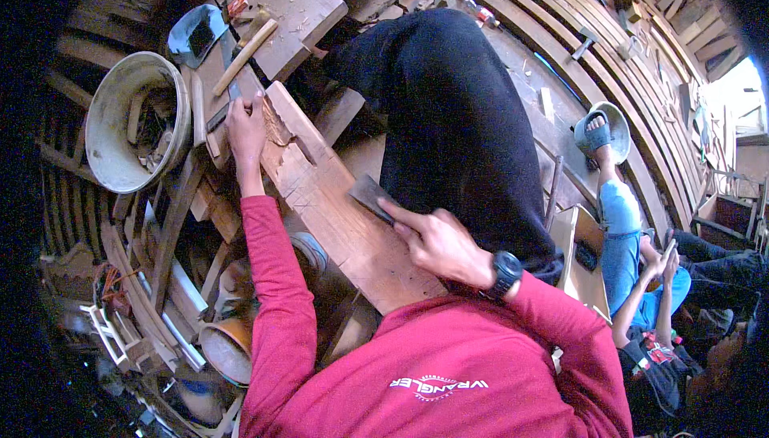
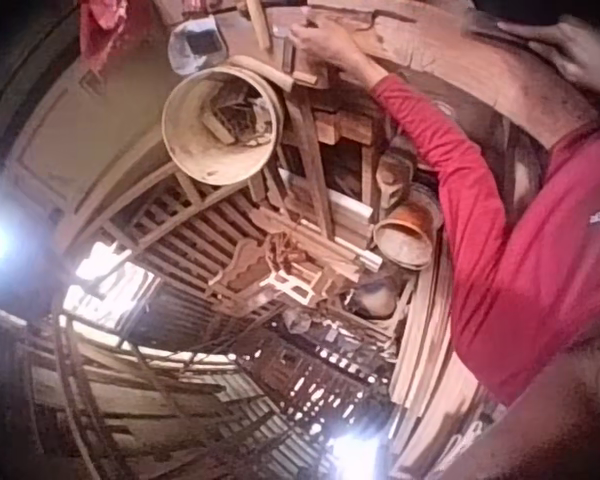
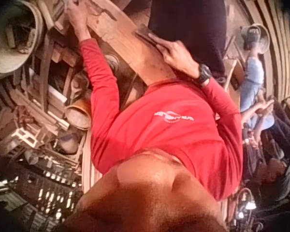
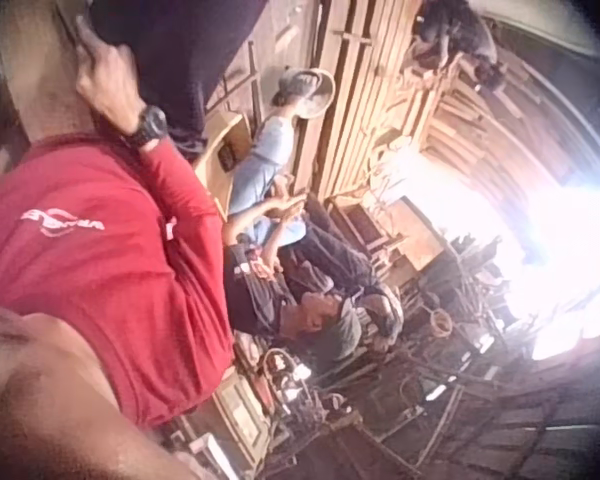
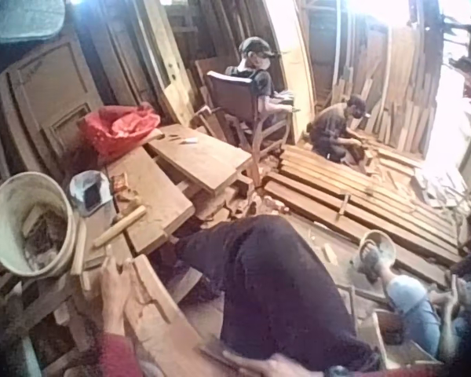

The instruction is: Use a chisel to carve designs into a piece of wood.

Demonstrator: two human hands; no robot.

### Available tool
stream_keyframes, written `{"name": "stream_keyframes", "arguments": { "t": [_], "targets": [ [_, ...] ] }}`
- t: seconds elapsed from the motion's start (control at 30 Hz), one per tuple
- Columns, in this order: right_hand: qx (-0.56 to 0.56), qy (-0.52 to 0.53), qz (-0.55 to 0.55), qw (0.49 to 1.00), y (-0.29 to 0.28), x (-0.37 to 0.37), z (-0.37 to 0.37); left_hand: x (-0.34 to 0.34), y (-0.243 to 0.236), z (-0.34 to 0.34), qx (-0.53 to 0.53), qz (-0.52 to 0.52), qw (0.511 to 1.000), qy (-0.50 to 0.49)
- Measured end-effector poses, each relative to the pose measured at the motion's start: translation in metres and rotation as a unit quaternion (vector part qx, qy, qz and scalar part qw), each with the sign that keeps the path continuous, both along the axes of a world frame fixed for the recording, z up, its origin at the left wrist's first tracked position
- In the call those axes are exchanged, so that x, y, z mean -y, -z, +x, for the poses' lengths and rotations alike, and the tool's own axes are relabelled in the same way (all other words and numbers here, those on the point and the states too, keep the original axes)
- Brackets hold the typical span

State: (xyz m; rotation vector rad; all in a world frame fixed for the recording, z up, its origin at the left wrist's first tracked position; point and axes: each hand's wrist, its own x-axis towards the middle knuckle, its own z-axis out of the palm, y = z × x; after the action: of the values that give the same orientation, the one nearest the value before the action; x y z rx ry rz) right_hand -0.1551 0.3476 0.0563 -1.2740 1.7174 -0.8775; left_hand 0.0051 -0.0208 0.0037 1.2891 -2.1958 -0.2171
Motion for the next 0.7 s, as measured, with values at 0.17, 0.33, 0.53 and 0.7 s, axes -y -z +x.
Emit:
{"name": "stream_keyframes", "arguments": {
  "t": [0.17, 0.33, 0.53, 0.7],
  "targets": [
    [-0.002, -0.006, -0.029, 1.0, 0.004, 0.042, -0.002, -0.001, 0.009, 0.005, 0.009, 0.004, 1.0, -0.014],
    [0.007, -0.021, 0.038, 0.999, -0.014, 0.014, -0.009, 0.0, 0.003, 0.001, 0.007, 0.006, 1.0, -0.022],
    [0.009, -0.033, 0.041, 0.999, -0.007, 0.019, -0.015, 0.004, 0.014, 0.006, 0.011, -0.036, 0.999, -0.032],
    [-0.008, -0.022, -0.002, 1.0, -0.004, 0.001, -0.004, 0.002, 0.013, 0.004, 0.0, 0.016, 0.999, -0.05]
  ]
}}
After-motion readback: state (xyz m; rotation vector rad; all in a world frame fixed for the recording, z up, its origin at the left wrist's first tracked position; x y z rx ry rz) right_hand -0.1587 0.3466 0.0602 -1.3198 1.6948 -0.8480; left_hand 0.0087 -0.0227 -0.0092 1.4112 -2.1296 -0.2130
